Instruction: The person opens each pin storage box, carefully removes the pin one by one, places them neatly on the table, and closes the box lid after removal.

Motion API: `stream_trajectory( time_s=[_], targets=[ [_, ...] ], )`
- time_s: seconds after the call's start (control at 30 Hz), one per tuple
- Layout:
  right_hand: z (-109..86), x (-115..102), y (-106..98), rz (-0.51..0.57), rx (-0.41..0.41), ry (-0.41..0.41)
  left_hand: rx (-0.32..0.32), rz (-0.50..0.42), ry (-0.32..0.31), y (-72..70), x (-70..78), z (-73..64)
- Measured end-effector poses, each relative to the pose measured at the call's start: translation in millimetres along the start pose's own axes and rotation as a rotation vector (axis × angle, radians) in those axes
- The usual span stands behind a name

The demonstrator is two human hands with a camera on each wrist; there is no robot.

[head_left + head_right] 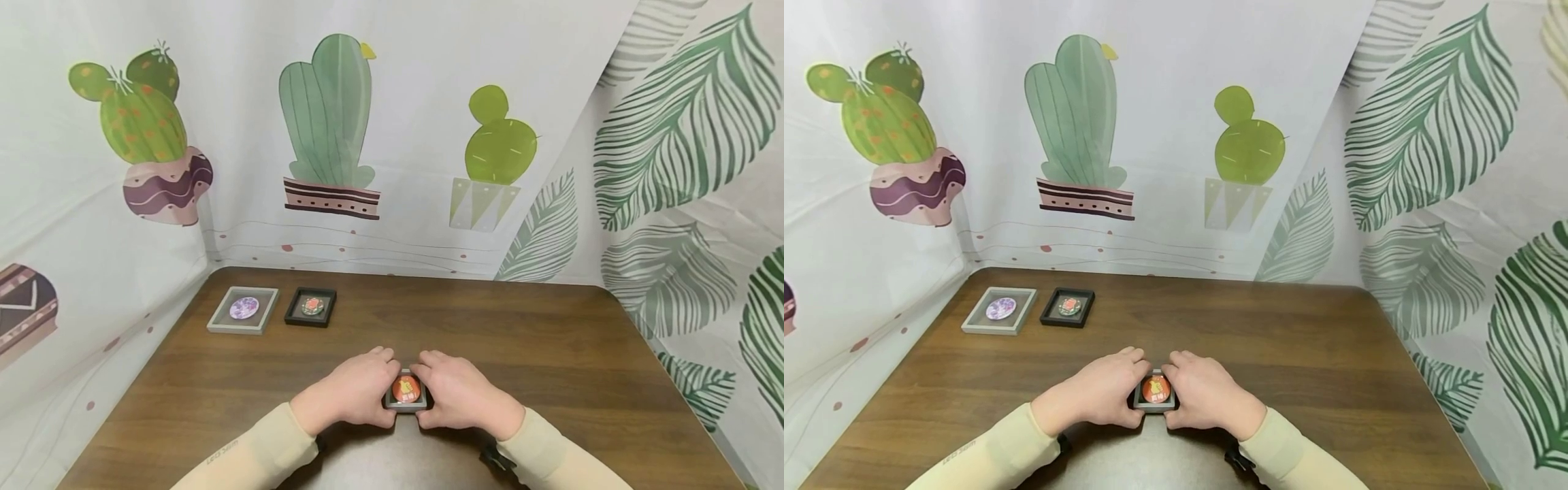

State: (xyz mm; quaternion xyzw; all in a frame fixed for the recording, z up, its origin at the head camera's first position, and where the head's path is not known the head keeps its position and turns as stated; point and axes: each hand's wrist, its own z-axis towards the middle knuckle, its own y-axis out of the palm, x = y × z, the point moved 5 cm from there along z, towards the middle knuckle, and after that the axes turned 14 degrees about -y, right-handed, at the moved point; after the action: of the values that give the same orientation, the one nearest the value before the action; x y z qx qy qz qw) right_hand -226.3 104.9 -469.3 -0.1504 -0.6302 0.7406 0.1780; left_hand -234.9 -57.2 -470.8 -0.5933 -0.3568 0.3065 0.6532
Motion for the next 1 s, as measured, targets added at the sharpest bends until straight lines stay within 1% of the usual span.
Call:
stream_trajectory(
  time_s=[0.27,0.43,0.57,0.7,0.87,1.0],
  targets=[
    [1.1,0.5,-0.9,-0.074,-0.007,0.000,0.002,0.011,0.000,-1.3,1.0,0.6],
    [0.7,1.3,-1.1,-0.088,0.020,-0.018,0.012,0.008,0.005,-2.1,1.9,-0.3],
    [0.7,1.7,-0.9,-0.069,0.037,-0.024,0.010,0.014,0.008,-0.7,2.1,-0.3],
    [1.2,2.7,0.1,-0.046,0.045,-0.028,-0.004,0.018,0.002,1.3,1.3,0.5],
    [1.0,5.0,0.5,0.012,0.032,-0.031,-0.025,0.001,-0.013,1.7,0.0,0.8],
    [0.6,5.8,-1.0,0.034,0.028,-0.027,-0.030,-0.002,-0.021,2.0,-0.2,1.3]
  ],
)
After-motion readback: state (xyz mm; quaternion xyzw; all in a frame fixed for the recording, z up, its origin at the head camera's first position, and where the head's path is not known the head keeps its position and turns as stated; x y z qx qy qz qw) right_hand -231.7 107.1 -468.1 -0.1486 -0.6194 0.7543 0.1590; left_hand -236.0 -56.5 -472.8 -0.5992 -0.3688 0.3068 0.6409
